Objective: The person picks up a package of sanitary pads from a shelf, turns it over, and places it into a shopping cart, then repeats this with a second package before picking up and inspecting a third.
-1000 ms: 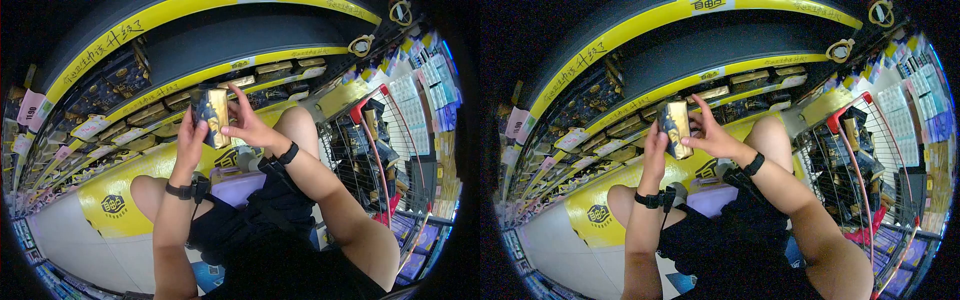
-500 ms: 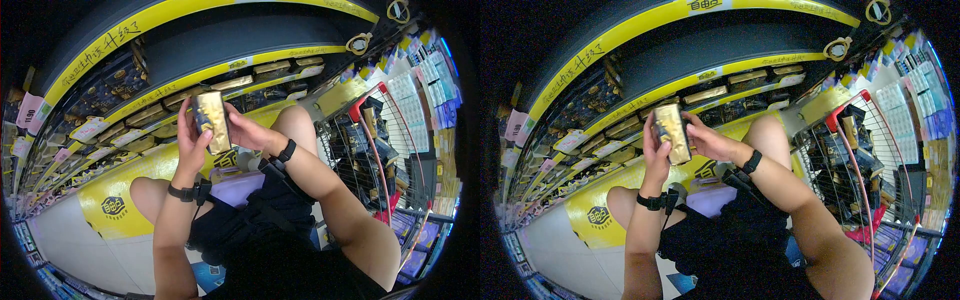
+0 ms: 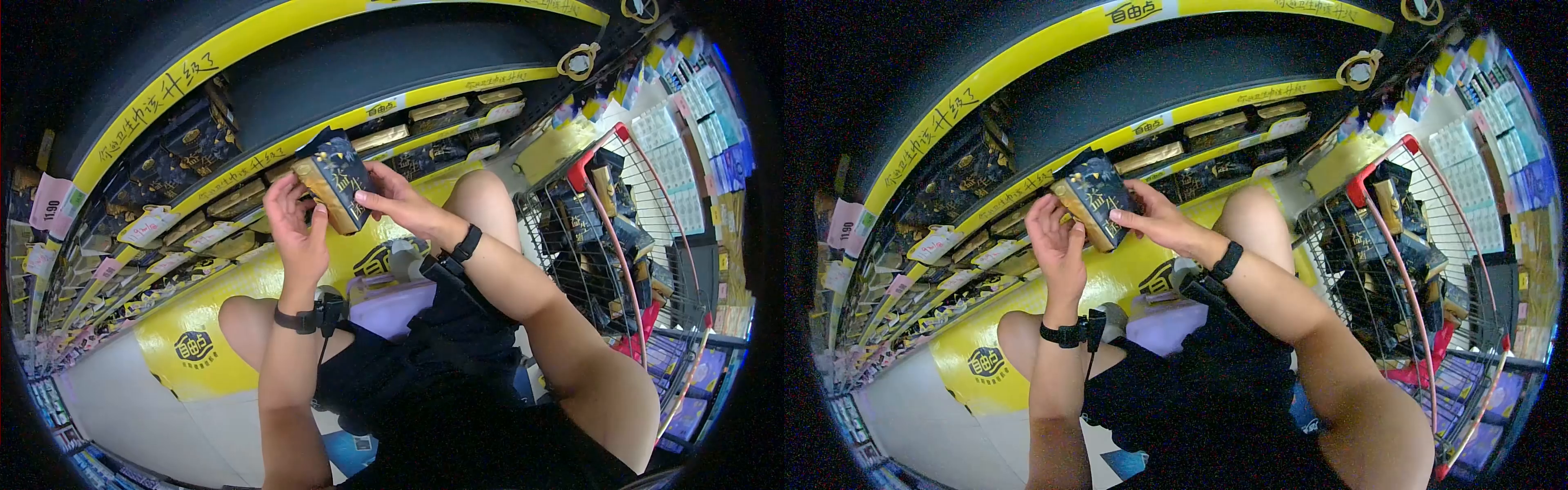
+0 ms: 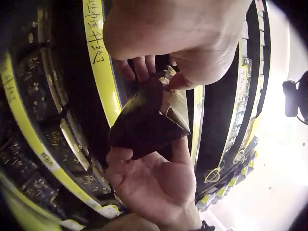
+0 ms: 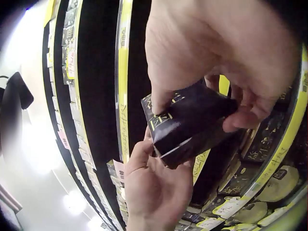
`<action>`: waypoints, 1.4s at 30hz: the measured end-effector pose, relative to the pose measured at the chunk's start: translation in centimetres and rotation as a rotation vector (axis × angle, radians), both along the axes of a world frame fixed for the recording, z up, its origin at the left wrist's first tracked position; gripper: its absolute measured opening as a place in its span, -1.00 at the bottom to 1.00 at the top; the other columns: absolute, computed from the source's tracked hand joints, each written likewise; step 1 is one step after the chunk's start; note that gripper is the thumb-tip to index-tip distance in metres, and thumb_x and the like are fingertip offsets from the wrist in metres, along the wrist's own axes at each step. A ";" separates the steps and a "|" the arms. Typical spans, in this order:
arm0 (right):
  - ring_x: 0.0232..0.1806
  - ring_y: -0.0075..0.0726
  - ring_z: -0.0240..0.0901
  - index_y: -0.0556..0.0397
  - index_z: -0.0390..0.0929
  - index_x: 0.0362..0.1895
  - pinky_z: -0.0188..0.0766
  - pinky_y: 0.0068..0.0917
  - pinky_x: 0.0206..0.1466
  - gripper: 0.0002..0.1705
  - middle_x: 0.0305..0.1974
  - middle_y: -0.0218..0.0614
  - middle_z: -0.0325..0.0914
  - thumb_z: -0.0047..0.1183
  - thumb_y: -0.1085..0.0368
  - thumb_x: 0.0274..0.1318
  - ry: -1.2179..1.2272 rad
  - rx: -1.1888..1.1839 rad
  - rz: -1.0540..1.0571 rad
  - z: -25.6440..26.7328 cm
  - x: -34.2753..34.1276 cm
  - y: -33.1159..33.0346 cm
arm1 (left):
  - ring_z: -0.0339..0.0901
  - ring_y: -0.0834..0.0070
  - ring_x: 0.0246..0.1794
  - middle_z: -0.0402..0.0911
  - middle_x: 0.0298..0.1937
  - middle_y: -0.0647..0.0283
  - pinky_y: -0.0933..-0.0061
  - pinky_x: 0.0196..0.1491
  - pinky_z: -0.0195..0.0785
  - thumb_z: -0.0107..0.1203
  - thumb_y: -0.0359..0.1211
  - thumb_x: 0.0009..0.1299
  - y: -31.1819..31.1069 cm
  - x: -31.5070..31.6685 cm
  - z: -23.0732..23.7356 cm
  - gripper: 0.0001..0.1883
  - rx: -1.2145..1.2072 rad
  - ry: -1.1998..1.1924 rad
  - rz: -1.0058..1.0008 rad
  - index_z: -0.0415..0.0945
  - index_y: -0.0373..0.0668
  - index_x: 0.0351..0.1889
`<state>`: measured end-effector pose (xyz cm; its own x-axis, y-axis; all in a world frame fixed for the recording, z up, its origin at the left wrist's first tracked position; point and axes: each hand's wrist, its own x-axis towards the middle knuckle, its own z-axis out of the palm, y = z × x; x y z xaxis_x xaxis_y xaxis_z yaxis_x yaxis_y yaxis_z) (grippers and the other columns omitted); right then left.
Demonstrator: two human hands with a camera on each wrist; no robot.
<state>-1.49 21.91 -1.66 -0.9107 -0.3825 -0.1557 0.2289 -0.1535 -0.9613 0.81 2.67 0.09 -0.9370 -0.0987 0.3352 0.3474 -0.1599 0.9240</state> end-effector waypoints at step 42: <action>0.28 -0.24 0.21 0.04 0.25 0.43 0.21 -0.27 0.34 0.15 0.20 -0.25 0.29 0.59 0.04 -0.29 0.565 0.219 0.100 2.0 1.1 0.6 | 0.42 0.37 0.27 0.39 0.26 0.10 0.36 0.30 0.32 -0.06 -0.12 0.55 0.0 -0.6 -2.1 -0.38 0.198 -0.439 -0.264 0.06 -0.19 0.46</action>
<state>-0.36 22.48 0.39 -0.8368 -0.4839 0.2563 -0.3227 0.0575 -0.9448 0.17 2.71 -1.99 -0.9861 0.1371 -0.0940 -0.1396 -0.3754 0.9163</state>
